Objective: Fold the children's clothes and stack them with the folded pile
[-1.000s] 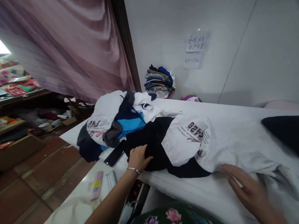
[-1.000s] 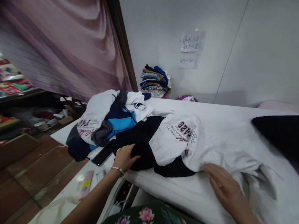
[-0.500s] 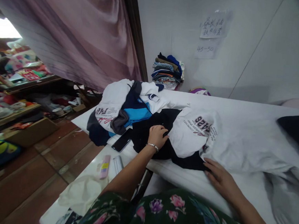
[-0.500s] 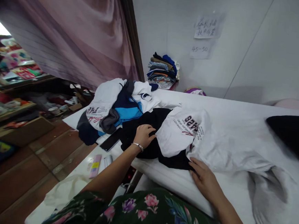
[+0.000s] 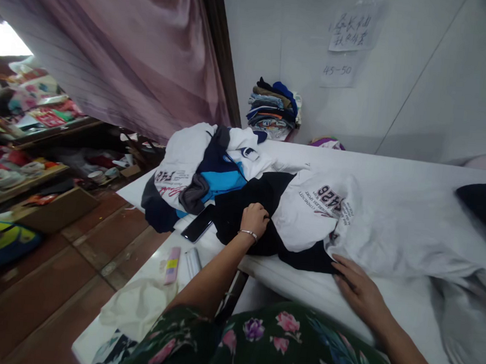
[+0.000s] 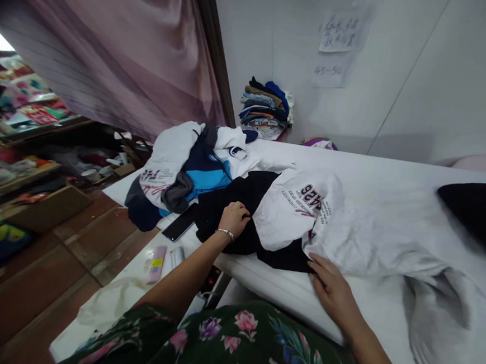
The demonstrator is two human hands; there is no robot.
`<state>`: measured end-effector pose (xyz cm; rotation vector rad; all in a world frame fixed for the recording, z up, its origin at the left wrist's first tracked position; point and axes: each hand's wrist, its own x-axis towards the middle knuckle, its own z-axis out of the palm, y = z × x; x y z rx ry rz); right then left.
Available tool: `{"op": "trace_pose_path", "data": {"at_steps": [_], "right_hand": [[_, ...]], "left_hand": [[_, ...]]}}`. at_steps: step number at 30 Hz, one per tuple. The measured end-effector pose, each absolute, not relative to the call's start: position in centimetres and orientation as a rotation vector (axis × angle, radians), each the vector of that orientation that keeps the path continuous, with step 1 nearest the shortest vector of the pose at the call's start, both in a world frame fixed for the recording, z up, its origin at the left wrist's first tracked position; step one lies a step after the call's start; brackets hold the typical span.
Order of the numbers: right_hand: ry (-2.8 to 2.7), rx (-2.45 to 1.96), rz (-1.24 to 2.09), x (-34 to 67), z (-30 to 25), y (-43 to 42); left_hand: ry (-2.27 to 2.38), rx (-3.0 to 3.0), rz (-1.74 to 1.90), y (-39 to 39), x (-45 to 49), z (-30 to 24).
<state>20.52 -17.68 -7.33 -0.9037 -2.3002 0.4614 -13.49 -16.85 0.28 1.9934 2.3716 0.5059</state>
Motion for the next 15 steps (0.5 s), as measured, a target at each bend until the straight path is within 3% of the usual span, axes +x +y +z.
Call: {"op": "trace_pose_path", "data": {"at_steps": [9,12,15], "right_hand": [[-2.276,-0.915,0.456,20.5,-7.5,-17.7],[-2.279,-0.909,0.447,20.5,-7.7,-17.8],[-2.296,-0.919,0.433,20.5,-7.8,-17.9]], "left_hand": [[2.392,2.065,0.357,-16.0,-12.5,-0.5],[2.325,1.999,0.538,-16.2,-12.8,0.1],[2.208,1.782,0.949,-16.9,-15.2,1.7]]}}
